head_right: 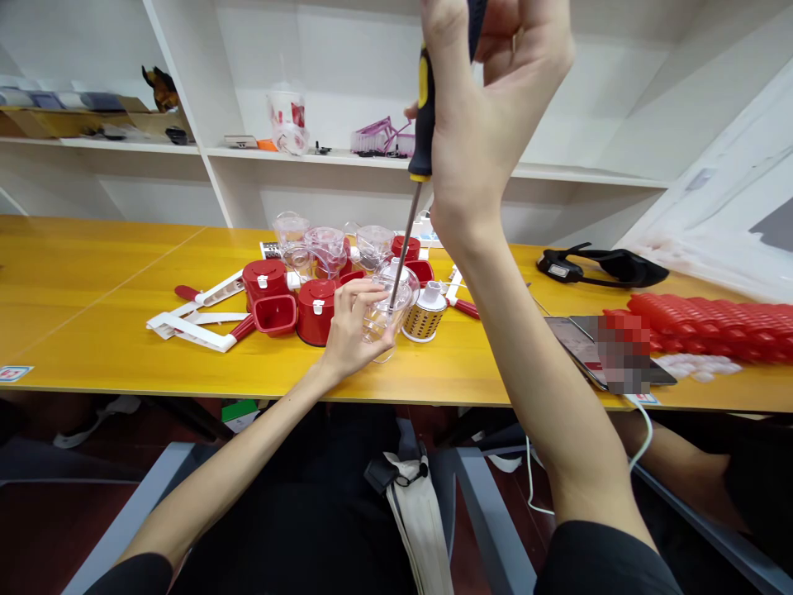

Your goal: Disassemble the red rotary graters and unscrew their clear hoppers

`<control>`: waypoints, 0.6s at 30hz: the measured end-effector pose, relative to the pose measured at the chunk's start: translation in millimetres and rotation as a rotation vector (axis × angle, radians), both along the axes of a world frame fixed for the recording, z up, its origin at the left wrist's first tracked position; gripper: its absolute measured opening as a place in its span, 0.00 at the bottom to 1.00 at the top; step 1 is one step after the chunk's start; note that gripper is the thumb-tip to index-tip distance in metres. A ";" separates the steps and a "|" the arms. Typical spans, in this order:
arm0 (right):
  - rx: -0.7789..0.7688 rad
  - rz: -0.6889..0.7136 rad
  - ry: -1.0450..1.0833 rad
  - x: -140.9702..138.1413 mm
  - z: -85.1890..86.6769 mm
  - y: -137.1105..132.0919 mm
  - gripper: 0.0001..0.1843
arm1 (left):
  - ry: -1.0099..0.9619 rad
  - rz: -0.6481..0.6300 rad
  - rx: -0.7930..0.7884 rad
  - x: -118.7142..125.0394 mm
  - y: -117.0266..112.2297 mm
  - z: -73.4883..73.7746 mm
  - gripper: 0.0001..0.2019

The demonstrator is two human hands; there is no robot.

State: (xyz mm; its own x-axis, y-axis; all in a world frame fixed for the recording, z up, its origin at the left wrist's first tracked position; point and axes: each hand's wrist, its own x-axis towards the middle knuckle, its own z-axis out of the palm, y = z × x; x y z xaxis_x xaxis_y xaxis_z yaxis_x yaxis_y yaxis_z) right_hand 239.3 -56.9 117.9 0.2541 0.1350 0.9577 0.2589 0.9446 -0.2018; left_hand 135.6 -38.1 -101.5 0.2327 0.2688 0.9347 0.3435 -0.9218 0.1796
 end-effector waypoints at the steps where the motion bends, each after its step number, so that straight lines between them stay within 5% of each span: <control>1: 0.005 -0.007 0.009 0.3 0.0 -1.0 0.08 | 0.001 0.000 0.001 -0.2 -0.1 0.0 0.21; 18: 0.003 0.223 0.110 7.0 0.0 31.3 0.13 | -0.032 -0.014 0.026 0.1 -0.1 0.6 0.20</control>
State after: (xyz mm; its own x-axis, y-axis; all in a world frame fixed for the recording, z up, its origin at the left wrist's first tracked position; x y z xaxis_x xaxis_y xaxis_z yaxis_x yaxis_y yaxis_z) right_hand 246.3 -25.7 117.9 0.3212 0.1966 0.9264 0.0209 0.9765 -0.2144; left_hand 135.7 -38.1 -100.9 0.2063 0.2416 0.9482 0.3253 -0.9308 0.1664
